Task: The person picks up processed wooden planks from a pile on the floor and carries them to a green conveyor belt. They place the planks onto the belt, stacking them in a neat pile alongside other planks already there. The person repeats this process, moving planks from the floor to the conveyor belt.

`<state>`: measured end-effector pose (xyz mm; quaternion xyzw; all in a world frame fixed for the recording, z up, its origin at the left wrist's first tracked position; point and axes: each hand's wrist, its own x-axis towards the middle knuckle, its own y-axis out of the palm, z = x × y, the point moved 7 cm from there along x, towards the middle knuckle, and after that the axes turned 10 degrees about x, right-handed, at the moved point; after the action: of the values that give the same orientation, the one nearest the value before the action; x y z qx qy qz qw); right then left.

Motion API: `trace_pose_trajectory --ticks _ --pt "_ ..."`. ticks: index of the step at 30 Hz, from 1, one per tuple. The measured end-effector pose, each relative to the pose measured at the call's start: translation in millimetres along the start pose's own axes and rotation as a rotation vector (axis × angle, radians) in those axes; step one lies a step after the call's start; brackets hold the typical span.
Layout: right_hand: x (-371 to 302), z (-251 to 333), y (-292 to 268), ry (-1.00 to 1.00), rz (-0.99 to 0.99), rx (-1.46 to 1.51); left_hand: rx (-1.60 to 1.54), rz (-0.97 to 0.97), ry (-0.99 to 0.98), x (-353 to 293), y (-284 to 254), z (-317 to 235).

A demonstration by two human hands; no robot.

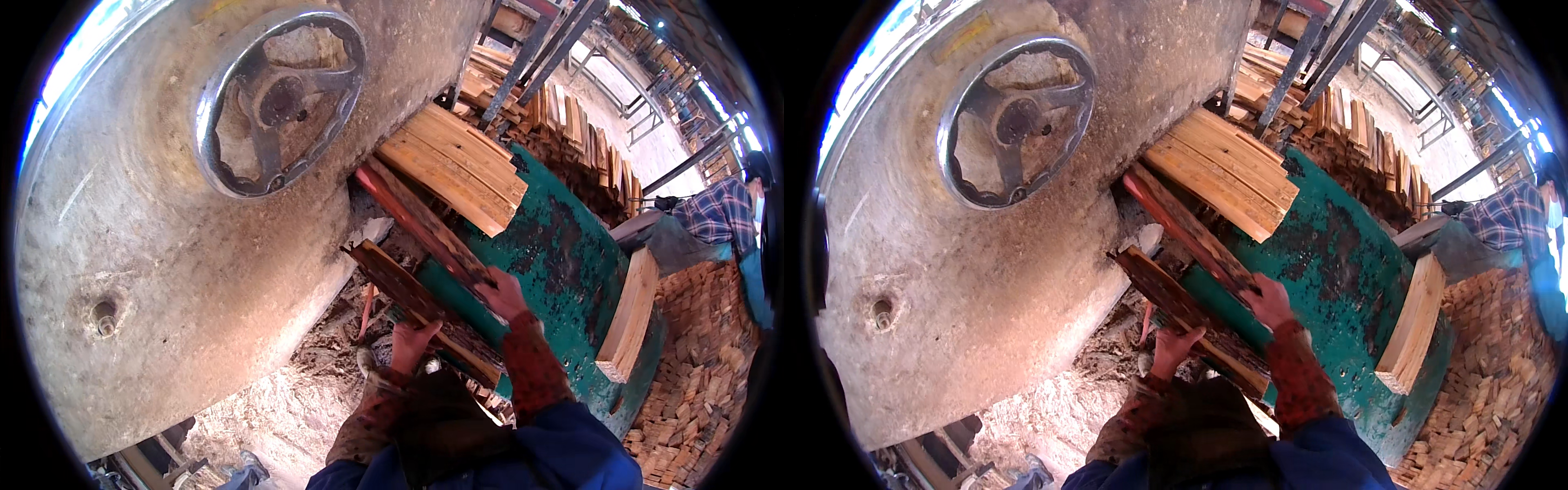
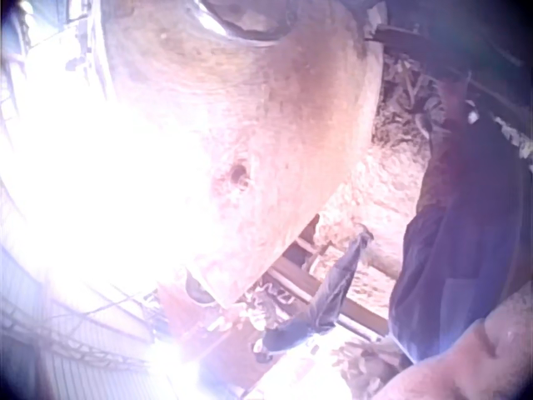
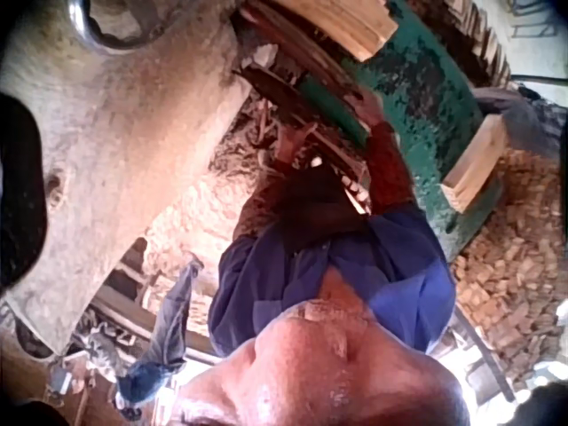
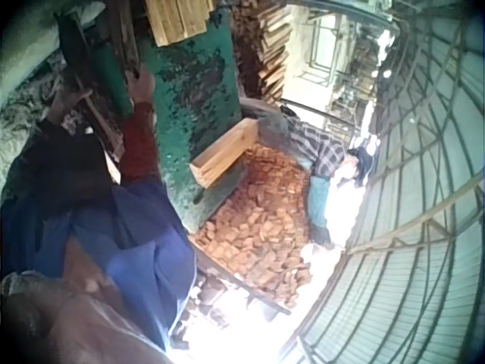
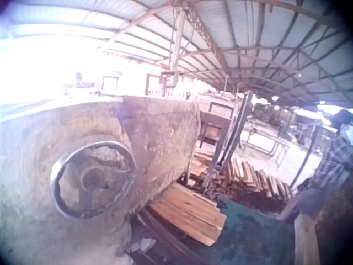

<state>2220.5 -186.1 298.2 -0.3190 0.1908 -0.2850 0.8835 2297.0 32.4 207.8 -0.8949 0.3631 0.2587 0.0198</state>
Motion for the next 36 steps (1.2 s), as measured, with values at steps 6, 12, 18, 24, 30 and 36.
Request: trace_pose_trajectory --ticks 6,12,18,24,30,36 --pt "-87.4 -24.2 -31.3 -0.132 -0.189 -0.036 0.02 -0.004 0.104 -3.6 -0.6 -20.7" --pt "-143.0 -26.1 -18.1 -0.215 -0.191 -0.098 0.063 -0.042 0.104 -6.6 -1.8 -30.9" --pt "-129.1 -8.1 12.5 -0.143 -0.077 -0.069 0.044 -0.02 -0.062 -5.1 -3.0 -15.3" --pt "-75.8 21.4 51.1 -0.204 -0.131 -0.12 -0.027 0.017 -0.018 -0.3 3.8 -12.1" --pt "-70.9 23.4 51.1 -0.245 -0.15 -0.088 0.06 0.043 -0.108 -3.9 5.1 -15.2" --pt "-83.3 20.4 57.2 -0.349 -0.144 -0.026 0.133 0.036 -0.025 -5.0 -5.5 6.9"
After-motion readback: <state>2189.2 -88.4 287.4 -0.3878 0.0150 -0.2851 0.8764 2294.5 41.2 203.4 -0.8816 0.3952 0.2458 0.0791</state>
